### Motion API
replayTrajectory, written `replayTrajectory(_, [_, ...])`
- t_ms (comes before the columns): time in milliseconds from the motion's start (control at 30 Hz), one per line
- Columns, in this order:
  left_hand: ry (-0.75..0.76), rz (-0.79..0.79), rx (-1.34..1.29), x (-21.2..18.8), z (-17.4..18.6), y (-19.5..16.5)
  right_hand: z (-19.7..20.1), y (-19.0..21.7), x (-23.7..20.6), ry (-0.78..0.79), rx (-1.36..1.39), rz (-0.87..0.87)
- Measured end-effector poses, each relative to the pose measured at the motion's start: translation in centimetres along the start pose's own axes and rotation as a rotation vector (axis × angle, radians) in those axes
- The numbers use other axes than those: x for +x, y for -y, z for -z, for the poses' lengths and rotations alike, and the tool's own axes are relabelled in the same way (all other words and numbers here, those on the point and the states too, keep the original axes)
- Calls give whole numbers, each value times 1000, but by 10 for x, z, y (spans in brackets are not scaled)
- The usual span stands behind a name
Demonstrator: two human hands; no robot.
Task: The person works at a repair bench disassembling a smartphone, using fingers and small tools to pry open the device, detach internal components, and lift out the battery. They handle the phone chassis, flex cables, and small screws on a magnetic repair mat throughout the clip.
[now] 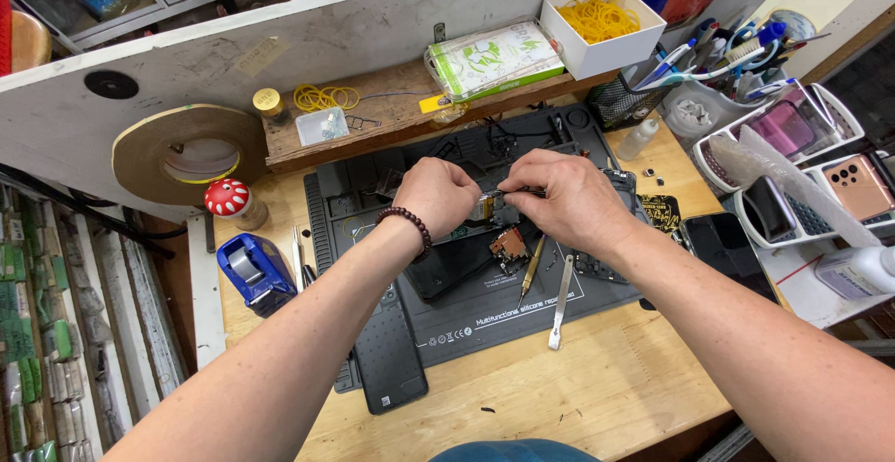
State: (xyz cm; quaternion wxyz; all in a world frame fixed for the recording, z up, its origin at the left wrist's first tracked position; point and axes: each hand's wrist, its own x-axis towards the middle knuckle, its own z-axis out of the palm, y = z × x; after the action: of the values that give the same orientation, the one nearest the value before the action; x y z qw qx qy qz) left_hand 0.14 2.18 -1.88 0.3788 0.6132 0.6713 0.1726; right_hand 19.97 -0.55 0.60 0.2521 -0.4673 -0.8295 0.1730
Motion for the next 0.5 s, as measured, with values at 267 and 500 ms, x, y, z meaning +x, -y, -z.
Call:
replayTrajectory(267, [137, 69, -130, 13, 11, 9, -1, -1, -1, -7, 1, 17])
replayTrajectory(500, [89, 52, -100, 8, 12, 5, -2, 0, -2, -9, 6, 13])
